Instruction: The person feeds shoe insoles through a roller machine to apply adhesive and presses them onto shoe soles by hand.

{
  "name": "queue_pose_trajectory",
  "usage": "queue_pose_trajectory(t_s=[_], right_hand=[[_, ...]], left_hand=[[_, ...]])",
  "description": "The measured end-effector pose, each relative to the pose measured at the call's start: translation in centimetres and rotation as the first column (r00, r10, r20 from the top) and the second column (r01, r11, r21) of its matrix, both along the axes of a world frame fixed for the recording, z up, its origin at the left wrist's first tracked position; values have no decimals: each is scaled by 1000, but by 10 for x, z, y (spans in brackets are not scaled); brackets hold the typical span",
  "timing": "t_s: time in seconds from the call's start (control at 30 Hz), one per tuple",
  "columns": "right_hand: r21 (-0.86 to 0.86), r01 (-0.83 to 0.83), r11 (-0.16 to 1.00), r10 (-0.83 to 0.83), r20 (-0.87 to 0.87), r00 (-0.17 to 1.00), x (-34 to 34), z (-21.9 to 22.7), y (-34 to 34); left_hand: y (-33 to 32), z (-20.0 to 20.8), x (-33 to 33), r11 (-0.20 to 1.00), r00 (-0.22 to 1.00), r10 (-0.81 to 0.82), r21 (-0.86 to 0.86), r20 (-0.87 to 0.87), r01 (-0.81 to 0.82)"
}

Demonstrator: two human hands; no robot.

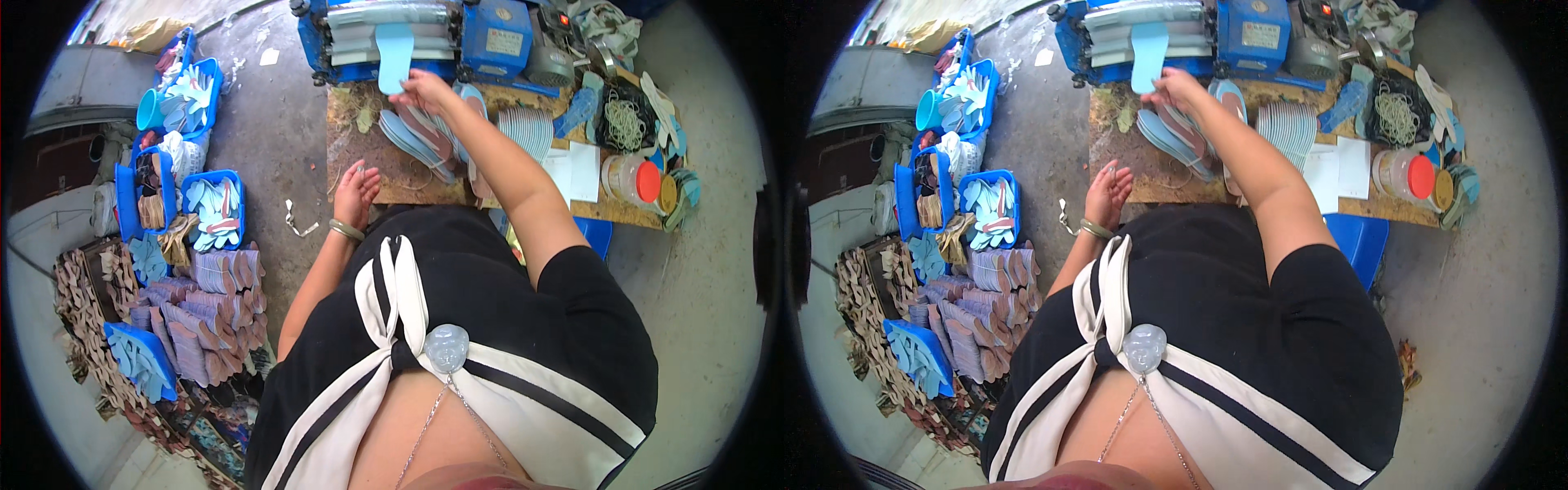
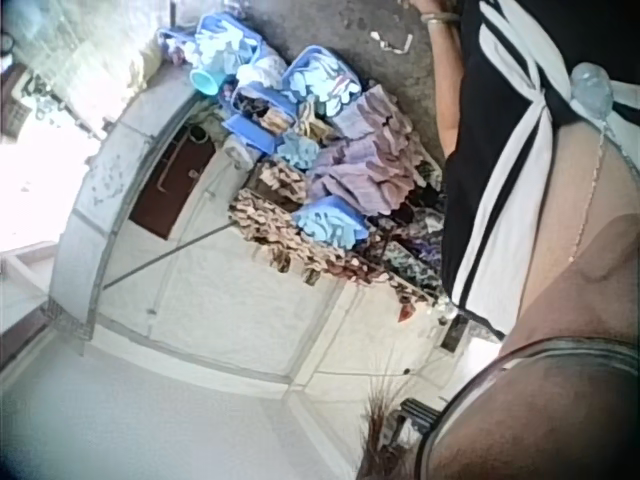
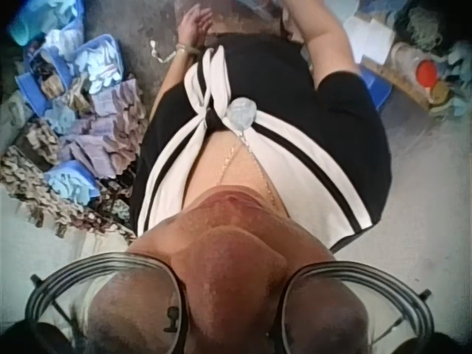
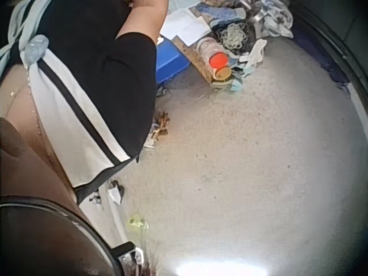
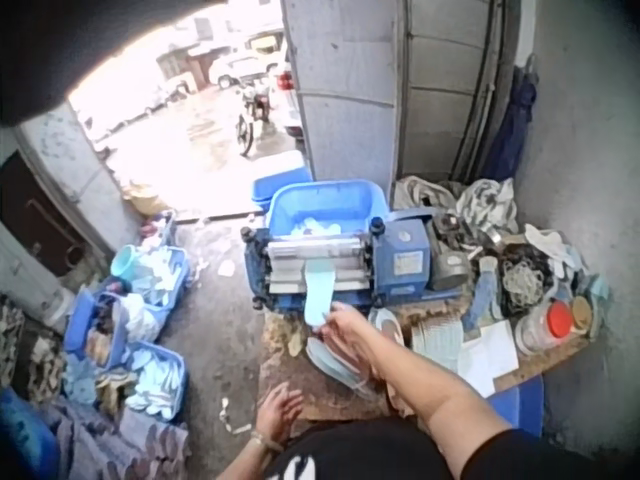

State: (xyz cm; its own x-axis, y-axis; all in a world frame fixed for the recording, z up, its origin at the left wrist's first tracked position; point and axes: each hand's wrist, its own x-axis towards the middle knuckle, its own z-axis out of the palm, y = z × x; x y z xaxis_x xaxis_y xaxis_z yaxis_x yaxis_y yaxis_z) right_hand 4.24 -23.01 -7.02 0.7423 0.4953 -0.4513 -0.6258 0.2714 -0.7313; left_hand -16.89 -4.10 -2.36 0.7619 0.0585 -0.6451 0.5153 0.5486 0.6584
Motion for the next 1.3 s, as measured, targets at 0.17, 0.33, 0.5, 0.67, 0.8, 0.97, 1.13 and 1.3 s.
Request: queue_pose_trajectory(t_s=[0.17,0.33,0.5,0.67,0.8,0.97,1.13,1.3], right_hand=[[-195,54,979,-46,47,998,16,27,-16],[-414,209,886,-62,339,939,2,28,-75],[-807,449,384,60,507,860,-60,-1,-127],[-956,210,205,166,245,955,-97,-24,-93],[-963,170,208,151,203,967,-102,-33,-95],[-757,616,216,454,637,623,-117,-1,-78],[-810,367,457,491,574,655,-124,11,-36],[-827,340,448,524,551,650,-140,-10,-32]], left_hand=[[-1,-7,8,999,998,-48,-26,-31,47],[-3,-17,15,994,992,-107,-45,-68,104],[-6,-27,20,986,983,-165,-54,-82,161],[-30,-22,32,957,952,-289,-13,-100,289],[-49,-22,44,902,915,-403,157,-25,402],[-45,-67,43,841,934,-281,413,-220,351],[-53,-106,54,948,899,-269,71,-346,310],[-87,-123,61,972,927,-222,-148,-302,184]])
